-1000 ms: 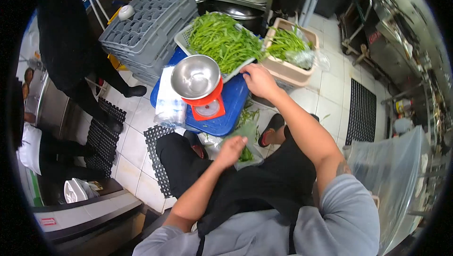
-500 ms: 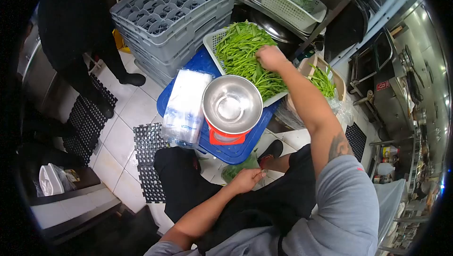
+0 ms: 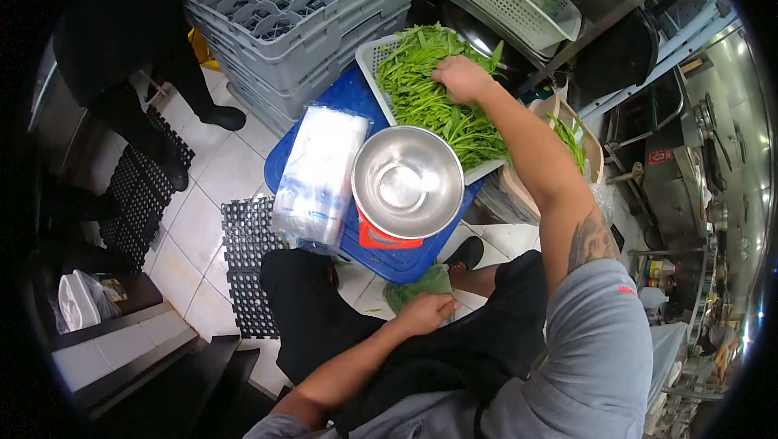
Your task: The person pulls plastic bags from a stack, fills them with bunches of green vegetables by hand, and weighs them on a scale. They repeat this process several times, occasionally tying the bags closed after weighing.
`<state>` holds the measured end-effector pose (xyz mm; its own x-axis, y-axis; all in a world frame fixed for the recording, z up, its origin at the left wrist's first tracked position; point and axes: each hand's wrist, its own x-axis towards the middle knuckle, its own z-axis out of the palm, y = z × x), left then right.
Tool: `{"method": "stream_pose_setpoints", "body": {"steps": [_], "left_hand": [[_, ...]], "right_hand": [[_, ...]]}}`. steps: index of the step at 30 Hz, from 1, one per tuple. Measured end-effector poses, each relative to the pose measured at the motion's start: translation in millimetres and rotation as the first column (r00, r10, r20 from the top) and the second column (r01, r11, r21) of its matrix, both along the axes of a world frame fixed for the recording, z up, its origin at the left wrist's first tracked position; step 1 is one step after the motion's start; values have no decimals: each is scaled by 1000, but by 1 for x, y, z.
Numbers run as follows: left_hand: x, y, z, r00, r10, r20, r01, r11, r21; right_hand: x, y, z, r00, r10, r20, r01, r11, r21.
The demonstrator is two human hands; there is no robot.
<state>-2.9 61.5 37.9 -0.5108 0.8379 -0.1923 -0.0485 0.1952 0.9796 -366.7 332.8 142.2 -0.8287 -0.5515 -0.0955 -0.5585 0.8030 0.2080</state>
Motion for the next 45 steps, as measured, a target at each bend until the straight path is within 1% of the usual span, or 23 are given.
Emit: {"method": "stream_pose_setpoints", "body": {"steps": [3,6,10,13,16,17,20,21,24,27,30,33,35,37,40,41,44,45], "left_hand": [[2,0,-4,1000,17,-4,-18,1000,-19],[7,2,-11,1000,14,-25,-14,1000,2],[8,1,-13,999,4,-32,-3,1000,17],[6,0,-12,1000,1,-27,-2,1000,-4],[6,0,-13,1000,-2,2,2,1000,-10],[7,-1,-13,1000,1,6,-1,1000,-1],[8,1,-19,1000,3,-13,-3,1000,13],[8,1,-19,1000,2,-25,-1,1000,15],[8,1,-17,1000,-8,-22,7,1000,-8],[8,1,-16,999,4,-41,-4,1000,1],[8,1,-15,1000,-6,-26,6,1000,12],[10,2,-19,1000,-5,-30,5,1000,5],[11,3,-19,1000,8,-8,-8,1000,4],[12,3,-18,1000,18,-4,-18,1000,15],[10,2,-16,1000,22,-20,-22,999,28],[9,2,-14,1000,18,-23,-18,1000,17],[10,2,-19,999,21,-39,-21,1000,15],[11,3,-19,999,24,-46,-23,1000,22]], "right_hand": [[1,-3,7,999,-48,-11,48,999,-15],[-10,-2,10,991,-86,-107,66,983,-174],[-29,-7,0,989,-120,-85,103,978,-180],[-37,-14,-11,985,-80,-154,38,966,-254],[-47,-17,-8,985,-170,-14,168,981,-100],[-53,-18,-3,978,-208,30,209,978,-15],[-59,-16,13,979,-199,51,188,968,166],[-60,-9,12,985,-170,36,166,981,96],[-60,0,16,950,-303,80,310,945,-107],[-54,-2,37,903,-419,99,429,893,-134],[-60,7,39,899,-426,103,433,899,-59],[-66,17,38,945,-323,58,328,939,-107],[-66,18,40,921,-353,166,389,865,-317],[-65,18,48,892,-356,277,451,740,-499],[-66,22,61,824,-382,418,564,481,-671],[-68,26,69,795,-348,496,602,357,-714],[-61,29,78,920,-311,239,356,404,-842],[-58,27,85,903,-368,222,369,401,-838]]}}
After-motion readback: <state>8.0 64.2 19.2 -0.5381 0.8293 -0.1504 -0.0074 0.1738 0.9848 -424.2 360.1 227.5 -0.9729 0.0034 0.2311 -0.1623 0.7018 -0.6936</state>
